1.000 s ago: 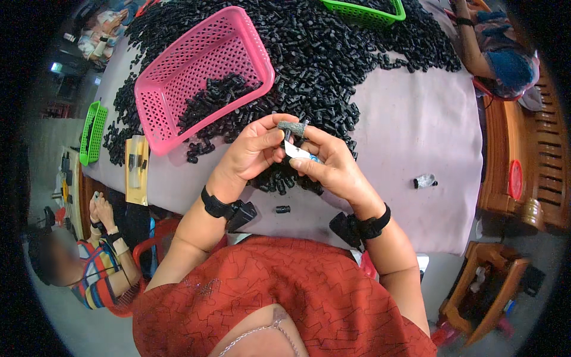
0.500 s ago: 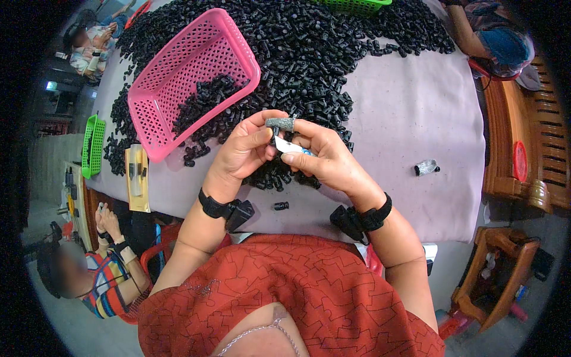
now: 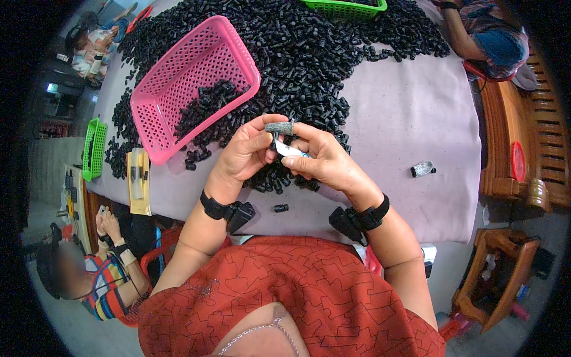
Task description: Inspecting and sorting small black components on a work table.
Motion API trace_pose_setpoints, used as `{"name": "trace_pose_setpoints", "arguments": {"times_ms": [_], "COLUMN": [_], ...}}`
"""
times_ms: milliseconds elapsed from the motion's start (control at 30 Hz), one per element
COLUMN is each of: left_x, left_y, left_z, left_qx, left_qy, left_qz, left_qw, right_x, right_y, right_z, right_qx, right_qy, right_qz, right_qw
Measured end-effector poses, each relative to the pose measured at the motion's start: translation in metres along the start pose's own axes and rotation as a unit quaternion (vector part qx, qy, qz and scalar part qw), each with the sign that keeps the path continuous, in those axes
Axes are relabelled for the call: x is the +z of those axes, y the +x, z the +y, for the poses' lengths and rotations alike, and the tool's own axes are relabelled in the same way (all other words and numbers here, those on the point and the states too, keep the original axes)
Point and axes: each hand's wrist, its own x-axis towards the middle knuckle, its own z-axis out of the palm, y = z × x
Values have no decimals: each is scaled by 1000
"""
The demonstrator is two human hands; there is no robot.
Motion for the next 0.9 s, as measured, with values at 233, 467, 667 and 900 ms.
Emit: {"name": "trace_pose_setpoints", "arguments": {"times_ms": [233, 467, 667, 900], "left_x": [0, 5, 2, 3], "left_y": [1, -1, -1, -1], "left_z": [0, -1, 1, 2], "left_qx": [5, 14, 13, 8], "left_qy": [8, 28, 33, 33], "left_qz": [5, -13, 1, -12], "left_qw": [1000, 999, 999, 999], "right_x": [-1, -4, -1, 1], "right_y": [0, 0, 0, 1], "right_z": [0, 2, 1, 0], "right_qx": [-1, 24, 12, 4], "right_qy": [-1, 37, 28, 6], "right_qz": [-6, 10, -24, -14], "right_qw": [1000, 999, 999, 1000]}}
